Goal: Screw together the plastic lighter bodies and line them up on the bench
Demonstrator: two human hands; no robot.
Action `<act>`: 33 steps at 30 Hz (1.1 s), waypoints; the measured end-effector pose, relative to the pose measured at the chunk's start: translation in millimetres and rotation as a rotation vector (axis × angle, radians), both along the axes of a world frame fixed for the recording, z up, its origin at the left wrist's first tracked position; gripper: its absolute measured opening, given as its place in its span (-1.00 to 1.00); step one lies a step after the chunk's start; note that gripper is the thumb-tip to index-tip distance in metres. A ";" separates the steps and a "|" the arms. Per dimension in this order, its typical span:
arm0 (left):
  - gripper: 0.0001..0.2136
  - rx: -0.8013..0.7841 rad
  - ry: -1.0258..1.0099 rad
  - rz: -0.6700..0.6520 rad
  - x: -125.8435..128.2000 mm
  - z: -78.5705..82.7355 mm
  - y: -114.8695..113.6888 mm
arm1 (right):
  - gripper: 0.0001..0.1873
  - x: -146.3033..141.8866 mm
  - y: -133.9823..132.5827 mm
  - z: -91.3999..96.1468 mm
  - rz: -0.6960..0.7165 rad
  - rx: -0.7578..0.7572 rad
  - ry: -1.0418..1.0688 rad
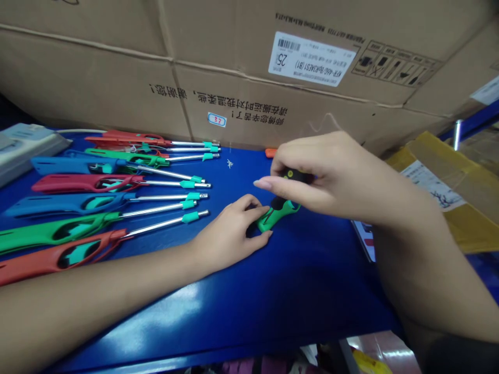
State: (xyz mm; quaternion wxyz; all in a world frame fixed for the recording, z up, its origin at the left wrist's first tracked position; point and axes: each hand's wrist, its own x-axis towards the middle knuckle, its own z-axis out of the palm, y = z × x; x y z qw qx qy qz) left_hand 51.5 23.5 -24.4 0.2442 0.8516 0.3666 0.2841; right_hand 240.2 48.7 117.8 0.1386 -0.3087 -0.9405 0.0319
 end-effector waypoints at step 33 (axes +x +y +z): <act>-0.72 0.003 0.035 0.001 1.6 4.0 0.2 | -0.82 6.5 -7.1 9.3 0.004 -0.179 -0.028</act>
